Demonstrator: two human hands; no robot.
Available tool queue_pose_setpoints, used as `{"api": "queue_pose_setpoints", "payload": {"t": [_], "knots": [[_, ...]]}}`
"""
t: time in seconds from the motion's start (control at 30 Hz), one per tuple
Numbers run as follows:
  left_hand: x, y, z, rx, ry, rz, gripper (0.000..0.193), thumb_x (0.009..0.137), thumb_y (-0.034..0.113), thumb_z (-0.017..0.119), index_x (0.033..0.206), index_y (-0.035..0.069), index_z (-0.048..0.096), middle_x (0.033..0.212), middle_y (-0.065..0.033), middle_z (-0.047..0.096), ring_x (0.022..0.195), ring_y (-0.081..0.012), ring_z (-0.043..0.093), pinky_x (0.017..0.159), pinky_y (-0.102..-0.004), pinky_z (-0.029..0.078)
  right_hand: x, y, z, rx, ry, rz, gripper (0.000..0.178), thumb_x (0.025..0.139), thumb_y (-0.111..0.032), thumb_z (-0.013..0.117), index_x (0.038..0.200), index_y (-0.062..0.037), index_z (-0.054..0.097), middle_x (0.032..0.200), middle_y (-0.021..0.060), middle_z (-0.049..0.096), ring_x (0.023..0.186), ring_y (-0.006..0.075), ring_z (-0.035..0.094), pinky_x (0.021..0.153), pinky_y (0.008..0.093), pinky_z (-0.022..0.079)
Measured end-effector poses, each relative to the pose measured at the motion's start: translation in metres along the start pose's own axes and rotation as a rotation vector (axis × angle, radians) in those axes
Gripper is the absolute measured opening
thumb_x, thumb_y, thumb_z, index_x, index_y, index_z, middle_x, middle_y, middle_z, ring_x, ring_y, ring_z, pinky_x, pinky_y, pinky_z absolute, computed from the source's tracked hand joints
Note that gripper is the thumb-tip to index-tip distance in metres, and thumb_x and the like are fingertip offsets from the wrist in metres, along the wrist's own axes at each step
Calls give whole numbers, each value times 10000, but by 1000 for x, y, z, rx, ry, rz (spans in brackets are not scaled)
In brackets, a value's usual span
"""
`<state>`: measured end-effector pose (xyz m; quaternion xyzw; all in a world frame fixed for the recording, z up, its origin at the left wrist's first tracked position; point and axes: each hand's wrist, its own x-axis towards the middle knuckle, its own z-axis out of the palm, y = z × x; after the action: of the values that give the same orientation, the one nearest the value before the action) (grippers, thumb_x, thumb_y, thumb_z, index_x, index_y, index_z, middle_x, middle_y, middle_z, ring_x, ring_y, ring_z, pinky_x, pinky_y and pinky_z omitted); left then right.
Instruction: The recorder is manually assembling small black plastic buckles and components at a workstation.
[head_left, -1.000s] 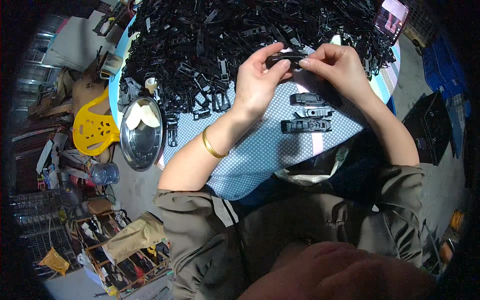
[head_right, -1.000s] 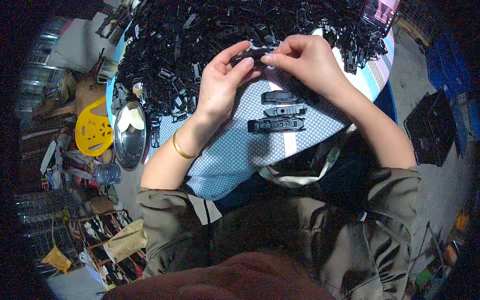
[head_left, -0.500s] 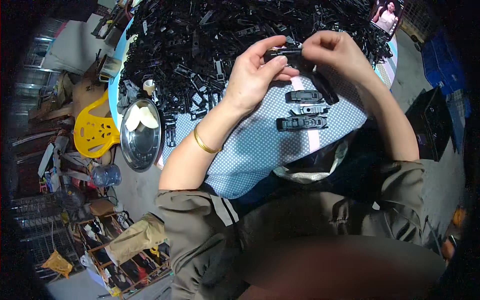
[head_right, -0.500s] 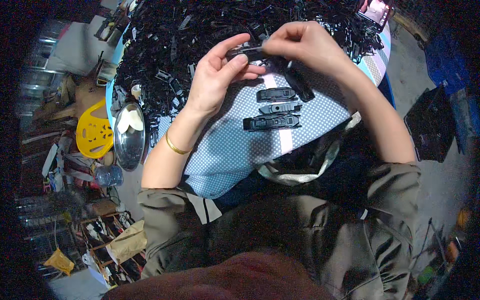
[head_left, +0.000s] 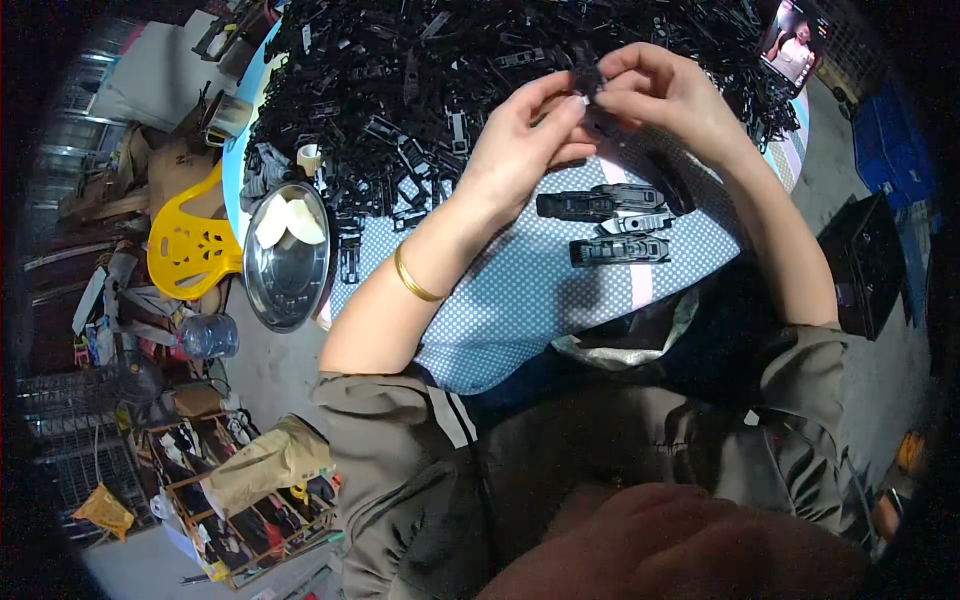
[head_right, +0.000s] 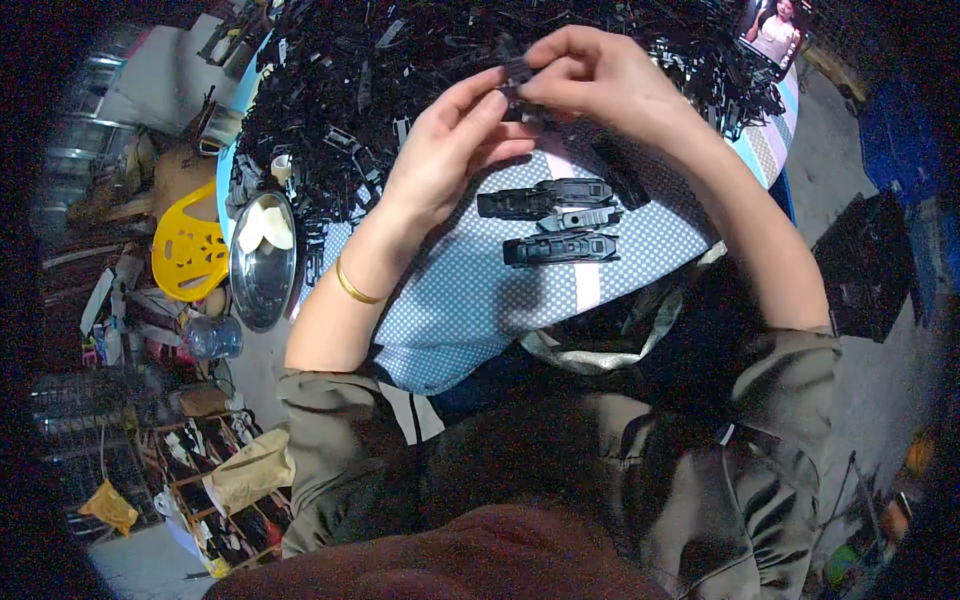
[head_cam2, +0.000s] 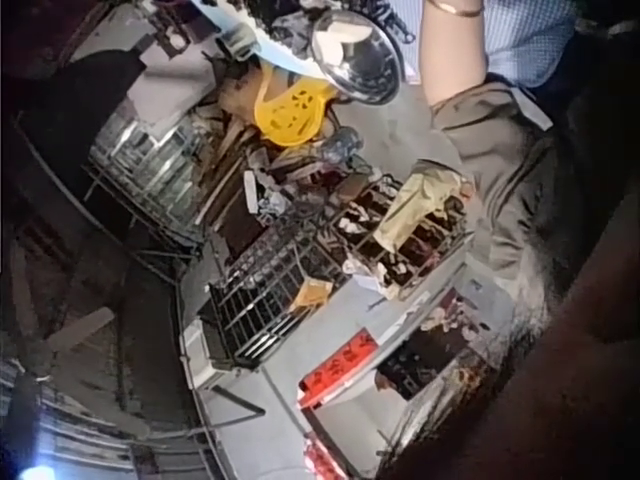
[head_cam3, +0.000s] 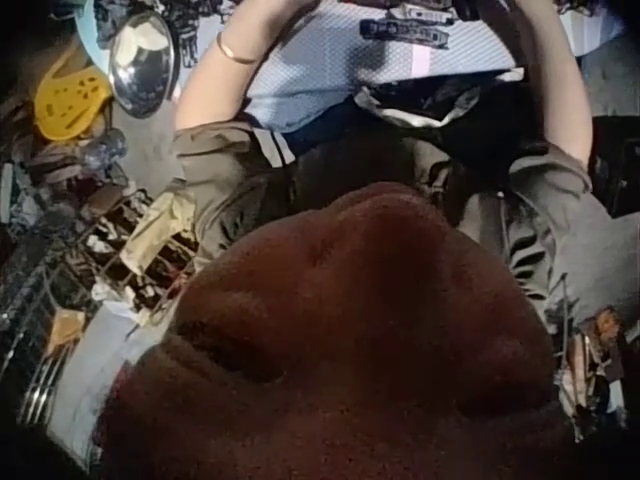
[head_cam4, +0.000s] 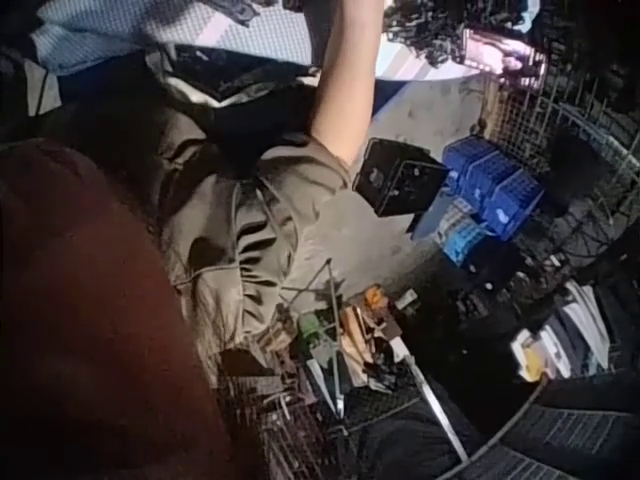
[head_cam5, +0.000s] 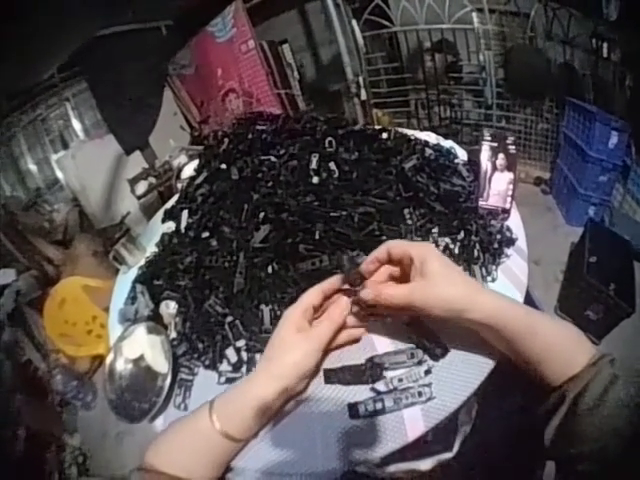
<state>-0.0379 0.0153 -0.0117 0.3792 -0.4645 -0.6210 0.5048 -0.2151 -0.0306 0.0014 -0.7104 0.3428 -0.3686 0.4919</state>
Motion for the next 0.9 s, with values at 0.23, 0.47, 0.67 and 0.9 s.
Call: {"api": "queue_pose_setpoints", "payload": {"t": [0.23,0.47,0.67,0.9], "knots": [[8,29,-21,13,178,135,176,877,165,489,909,-5,519,815,-80,598,592,-95,566,483,-160,460,37,-13,8,-468,-101,37,118,754,-115,625,789,-4,608,787,53,594,744,103,577,652,231,450],[8,41,-23,72,297,123,271,862,157,516,1072,-13,519,744,-33,573,599,-63,512,486,-156,426,40,24,10,-1011,-206,-588,182,623,-45,629,803,-28,603,816,80,559,813,262,512,728,332,439],[5,37,-33,147,242,107,310,831,112,554,1100,-33,505,790,-77,594,560,-75,524,474,-163,434,36,15,9,-420,-164,-353,130,757,-77,560,863,-6,536,764,28,545,696,87,513,618,219,423],[1,29,-29,413,235,134,301,822,74,552,1085,-67,511,754,-118,612,548,-105,574,486,-185,466,29,9,13,-114,-97,-309,278,812,-66,493,1084,-31,540,712,-6,546,606,60,485,557,184,407]]}}
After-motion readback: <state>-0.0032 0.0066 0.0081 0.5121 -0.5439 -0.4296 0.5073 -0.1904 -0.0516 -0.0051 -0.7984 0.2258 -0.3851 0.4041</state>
